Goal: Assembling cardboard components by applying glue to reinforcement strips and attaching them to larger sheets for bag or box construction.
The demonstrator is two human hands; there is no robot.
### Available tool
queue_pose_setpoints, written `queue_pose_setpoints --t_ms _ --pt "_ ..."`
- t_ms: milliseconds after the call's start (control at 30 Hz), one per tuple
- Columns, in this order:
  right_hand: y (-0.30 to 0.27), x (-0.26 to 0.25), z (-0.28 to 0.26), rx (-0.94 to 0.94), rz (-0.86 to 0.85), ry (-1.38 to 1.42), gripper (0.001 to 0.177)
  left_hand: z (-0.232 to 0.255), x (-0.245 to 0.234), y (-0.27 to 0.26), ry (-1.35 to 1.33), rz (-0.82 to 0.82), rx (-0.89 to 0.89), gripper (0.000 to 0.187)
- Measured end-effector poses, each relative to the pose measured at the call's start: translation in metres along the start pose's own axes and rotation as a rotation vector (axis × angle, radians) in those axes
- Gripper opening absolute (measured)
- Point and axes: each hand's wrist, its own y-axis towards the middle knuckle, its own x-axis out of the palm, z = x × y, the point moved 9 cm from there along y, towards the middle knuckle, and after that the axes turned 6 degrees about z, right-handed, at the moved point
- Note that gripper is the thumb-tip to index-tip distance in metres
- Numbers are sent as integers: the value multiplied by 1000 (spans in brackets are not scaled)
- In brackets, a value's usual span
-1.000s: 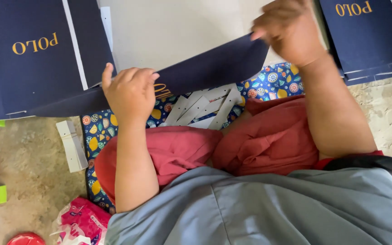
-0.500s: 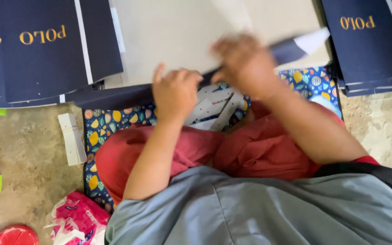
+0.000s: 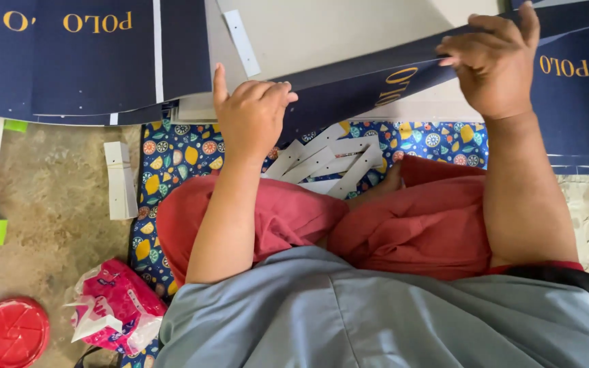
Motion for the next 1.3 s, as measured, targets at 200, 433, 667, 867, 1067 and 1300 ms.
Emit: queue_pose_setpoints --t_ms 200,433,667,867,1067,1300 --pt "-2 -2 19 36 15 -22 10 -16 -7 0 23 120 -25 12" --pt "-2 -6 17 22 -13 -87 11 -26 -6 -2 89 187 -1 11" --pt "11 -45 18 -5 121 330 23 -191 122 -126 -1027 220 -1447 60" --pt "-4 -62 34 115 -125 385 9 -191 186 -169 -1119 -203 -1813 98" --pt "-5 -86 32 -18 -111 68 34 -225 233 -193 -879 -151 -1738 61" --pt "-34 -58 107 217 334 467 28 -118 213 -114 -571 -130 -994 53"
